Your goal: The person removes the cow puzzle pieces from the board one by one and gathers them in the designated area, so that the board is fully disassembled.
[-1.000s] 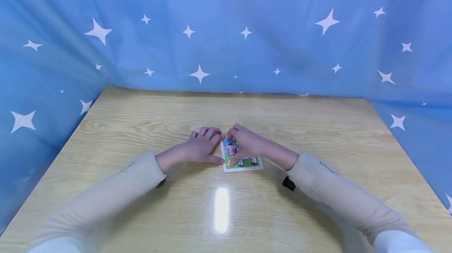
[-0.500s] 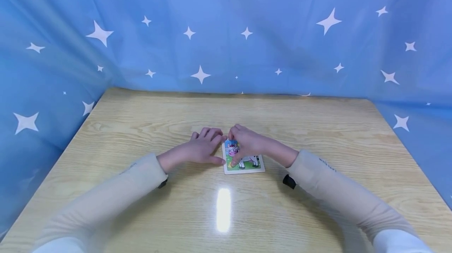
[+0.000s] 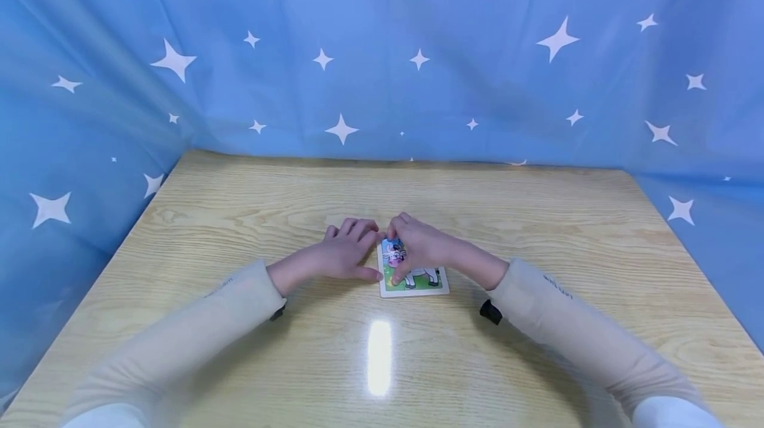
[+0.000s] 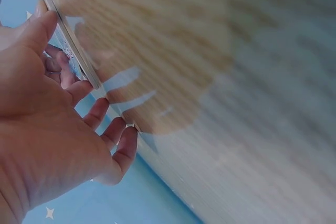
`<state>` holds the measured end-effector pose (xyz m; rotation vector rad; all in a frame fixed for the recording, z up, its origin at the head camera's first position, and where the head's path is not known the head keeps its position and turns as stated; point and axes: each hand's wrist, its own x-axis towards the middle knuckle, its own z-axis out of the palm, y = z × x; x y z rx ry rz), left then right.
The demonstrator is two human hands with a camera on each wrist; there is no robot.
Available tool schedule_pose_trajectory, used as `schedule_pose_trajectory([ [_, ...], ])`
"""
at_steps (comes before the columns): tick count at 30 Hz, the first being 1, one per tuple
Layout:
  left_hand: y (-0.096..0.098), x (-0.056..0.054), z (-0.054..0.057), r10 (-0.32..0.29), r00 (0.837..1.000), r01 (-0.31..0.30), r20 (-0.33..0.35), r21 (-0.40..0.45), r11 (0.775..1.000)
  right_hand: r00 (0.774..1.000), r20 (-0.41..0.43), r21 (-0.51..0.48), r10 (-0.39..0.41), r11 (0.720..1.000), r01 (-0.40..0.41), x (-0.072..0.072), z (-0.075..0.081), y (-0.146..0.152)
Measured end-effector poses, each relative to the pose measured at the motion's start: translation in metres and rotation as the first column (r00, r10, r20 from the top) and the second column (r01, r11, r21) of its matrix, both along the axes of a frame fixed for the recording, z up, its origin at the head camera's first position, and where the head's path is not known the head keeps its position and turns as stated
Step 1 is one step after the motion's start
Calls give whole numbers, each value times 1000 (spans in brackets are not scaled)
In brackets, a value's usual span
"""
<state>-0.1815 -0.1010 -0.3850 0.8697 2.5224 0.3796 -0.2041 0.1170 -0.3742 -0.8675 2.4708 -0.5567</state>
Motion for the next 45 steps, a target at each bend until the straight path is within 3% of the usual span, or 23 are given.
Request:
schedule_pose_trajectory([
  [12,-2,-2,-4,6,1000,-6,-4,13,1000,998,-64,-228,-11,974,-4,-4,-5,8],
  [17,-3,-2,-2,8,1000,-8,6,15,1000,998,-53,-293,-31,956,14,-5,-5,7],
  [24,-5,-1,-8,11,1000,-11,0,44,999,997,-17,-359,-70,931,59,-1,-6,12],
  [34,-2,1,3,3,1000,-3,0,27,1000,992,14,-339,-128,933,125,-2,-7,30],
  [45,-4,0,-2,8,1000,-8,1,51,999,986,35,-343,-163,924,166,-3,-3,55],
])
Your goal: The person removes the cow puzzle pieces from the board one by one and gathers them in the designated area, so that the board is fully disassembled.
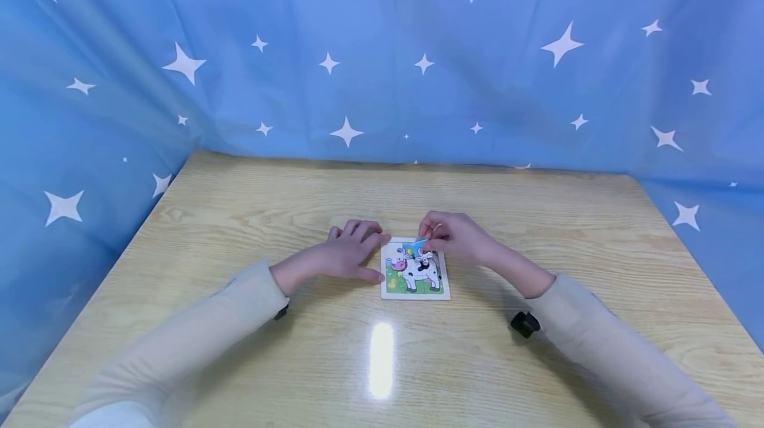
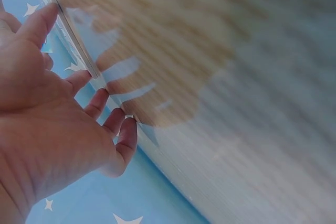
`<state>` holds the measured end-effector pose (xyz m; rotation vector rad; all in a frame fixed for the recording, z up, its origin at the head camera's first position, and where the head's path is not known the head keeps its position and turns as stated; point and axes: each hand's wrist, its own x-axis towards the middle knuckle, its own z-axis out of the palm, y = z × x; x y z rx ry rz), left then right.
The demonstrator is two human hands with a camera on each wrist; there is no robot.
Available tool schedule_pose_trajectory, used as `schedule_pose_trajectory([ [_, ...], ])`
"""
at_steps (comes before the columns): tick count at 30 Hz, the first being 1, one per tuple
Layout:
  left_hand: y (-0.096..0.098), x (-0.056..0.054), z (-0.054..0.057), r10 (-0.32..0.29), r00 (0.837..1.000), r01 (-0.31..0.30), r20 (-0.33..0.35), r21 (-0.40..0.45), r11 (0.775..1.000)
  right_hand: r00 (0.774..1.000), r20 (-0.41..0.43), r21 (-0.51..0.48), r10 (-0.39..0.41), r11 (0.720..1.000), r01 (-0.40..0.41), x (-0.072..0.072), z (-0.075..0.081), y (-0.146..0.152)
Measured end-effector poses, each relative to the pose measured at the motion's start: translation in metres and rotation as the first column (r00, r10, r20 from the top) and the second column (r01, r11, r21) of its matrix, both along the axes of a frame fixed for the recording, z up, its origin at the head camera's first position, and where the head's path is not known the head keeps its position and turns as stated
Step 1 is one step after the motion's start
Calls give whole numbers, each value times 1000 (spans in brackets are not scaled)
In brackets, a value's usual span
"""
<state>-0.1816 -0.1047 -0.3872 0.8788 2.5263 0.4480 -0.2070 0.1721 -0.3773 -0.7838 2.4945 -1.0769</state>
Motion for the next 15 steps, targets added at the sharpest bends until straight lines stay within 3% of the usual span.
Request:
schedule_pose_trajectory([
  [15,0,-2,-3,-18,1000,18,1,-15,1000,998,-52,14,-44,999,45,0,4,29],
])
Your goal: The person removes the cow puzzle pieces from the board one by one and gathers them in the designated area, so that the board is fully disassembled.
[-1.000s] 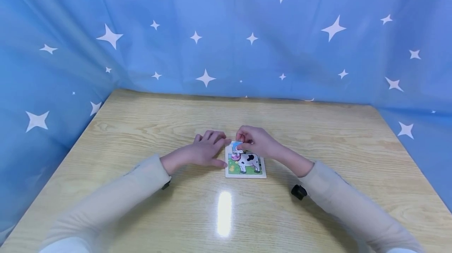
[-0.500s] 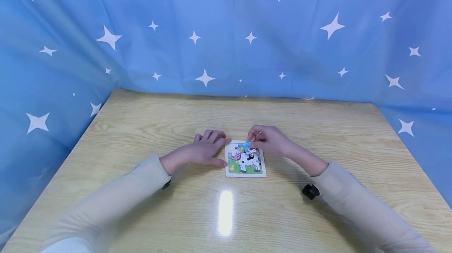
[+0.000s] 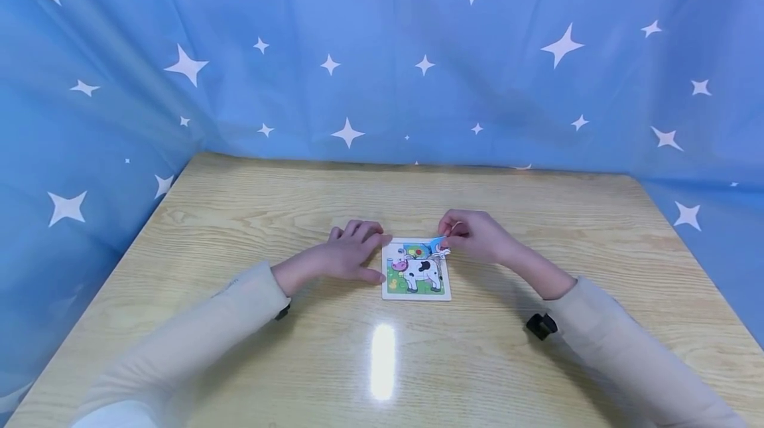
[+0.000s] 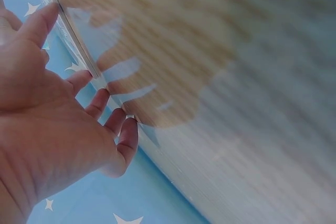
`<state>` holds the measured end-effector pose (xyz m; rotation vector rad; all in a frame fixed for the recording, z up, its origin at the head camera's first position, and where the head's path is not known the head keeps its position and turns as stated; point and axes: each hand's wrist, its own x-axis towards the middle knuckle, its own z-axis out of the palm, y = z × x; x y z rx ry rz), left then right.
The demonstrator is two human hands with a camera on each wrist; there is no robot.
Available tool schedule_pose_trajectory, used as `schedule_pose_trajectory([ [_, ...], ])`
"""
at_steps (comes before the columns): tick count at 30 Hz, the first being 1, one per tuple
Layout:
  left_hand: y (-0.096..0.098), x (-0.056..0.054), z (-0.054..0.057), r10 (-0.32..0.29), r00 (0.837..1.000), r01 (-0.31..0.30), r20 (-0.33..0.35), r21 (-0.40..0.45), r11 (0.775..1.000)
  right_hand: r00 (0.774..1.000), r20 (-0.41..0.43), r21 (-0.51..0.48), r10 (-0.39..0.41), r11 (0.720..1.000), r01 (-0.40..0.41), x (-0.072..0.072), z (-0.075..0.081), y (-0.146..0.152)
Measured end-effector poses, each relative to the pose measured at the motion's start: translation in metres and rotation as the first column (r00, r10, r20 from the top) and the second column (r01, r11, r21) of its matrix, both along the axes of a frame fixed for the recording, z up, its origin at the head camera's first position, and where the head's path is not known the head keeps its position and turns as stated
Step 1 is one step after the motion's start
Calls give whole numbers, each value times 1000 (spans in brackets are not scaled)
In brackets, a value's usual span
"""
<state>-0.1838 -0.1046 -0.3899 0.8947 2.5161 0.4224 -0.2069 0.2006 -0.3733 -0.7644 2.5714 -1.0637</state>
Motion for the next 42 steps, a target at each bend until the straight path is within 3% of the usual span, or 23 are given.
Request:
schedule_pose_trajectory([
  [5,0,-5,-7,-5,1000,5,-3,12,1000,999,5,13,-40,999,40,0,0,12],
  [12,2,-1,3,3,1000,-3,18,2,1000,998,9,14,-56,998,56,-1,3,24],
  [23,1,-4,-4,7,1000,-8,8,28,1000,996,16,38,-87,996,87,-1,7,44],
  [42,-1,0,6,23,1000,-23,15,-2,1000,992,38,69,-119,991,116,-5,1,71],
])
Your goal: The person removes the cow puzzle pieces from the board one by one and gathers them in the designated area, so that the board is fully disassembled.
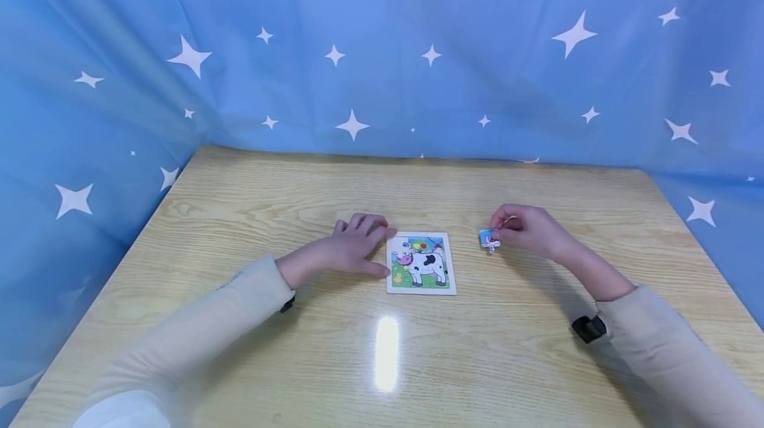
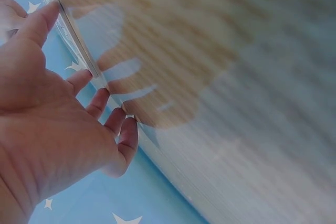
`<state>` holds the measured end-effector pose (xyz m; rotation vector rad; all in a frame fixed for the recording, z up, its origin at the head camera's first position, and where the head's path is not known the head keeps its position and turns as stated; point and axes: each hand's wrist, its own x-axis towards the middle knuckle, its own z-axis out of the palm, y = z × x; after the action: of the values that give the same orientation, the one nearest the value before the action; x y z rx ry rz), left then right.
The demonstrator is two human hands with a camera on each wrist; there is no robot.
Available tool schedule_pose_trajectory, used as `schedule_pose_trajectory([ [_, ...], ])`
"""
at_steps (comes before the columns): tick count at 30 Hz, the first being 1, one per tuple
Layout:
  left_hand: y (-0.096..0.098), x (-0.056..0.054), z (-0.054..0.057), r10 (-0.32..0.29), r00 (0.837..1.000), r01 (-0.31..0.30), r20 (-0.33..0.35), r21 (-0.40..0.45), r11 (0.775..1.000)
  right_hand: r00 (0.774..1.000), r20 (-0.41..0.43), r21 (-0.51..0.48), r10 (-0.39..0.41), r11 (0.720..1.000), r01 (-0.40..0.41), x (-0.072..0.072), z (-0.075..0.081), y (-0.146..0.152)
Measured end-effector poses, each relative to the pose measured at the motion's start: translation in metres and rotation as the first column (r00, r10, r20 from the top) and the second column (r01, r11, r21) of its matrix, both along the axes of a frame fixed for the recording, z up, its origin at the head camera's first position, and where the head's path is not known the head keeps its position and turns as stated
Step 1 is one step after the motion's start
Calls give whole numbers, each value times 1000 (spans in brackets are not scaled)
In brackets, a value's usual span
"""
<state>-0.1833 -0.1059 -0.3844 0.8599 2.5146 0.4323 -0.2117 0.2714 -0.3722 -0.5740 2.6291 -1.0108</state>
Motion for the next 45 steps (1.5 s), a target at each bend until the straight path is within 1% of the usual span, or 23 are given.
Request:
schedule_pose_trajectory([
  [10,2,-1,1,-9,1000,9,-11,1,1000,1000,7,14,-5,1000,5,-3,-2,14],
  [18,3,0,3,-13,1000,13,1,2,1000,1000,18,39,16,999,-16,-6,-5,19],
  [24,2,-1,-2,-9,1000,9,0,4,1000,998,66,30,25,999,-27,-8,-9,20],
  [26,1,-2,-6,-8,1000,8,2,11,1000,996,80,25,28,999,-30,-9,-9,20],
  [30,0,-3,-11,-5,1000,5,12,13,1000,995,87,41,40,998,-43,-9,-10,18],
  [32,0,-3,-11,-3,1000,3,13,6,1000,995,90,49,43,998,-47,-8,-9,17],
  [37,0,-2,-6,-1,1000,1,5,-1,1000,997,63,55,50,997,-53,-8,-9,14],
  [40,0,-3,-6,-4,1000,4,11,-16,1000,998,35,56,57,997,-59,-7,-8,12],
  [45,0,-2,-4,-2,1000,2,11,-4,1000,997,-2,47,72,996,-72,-6,-6,5],
])
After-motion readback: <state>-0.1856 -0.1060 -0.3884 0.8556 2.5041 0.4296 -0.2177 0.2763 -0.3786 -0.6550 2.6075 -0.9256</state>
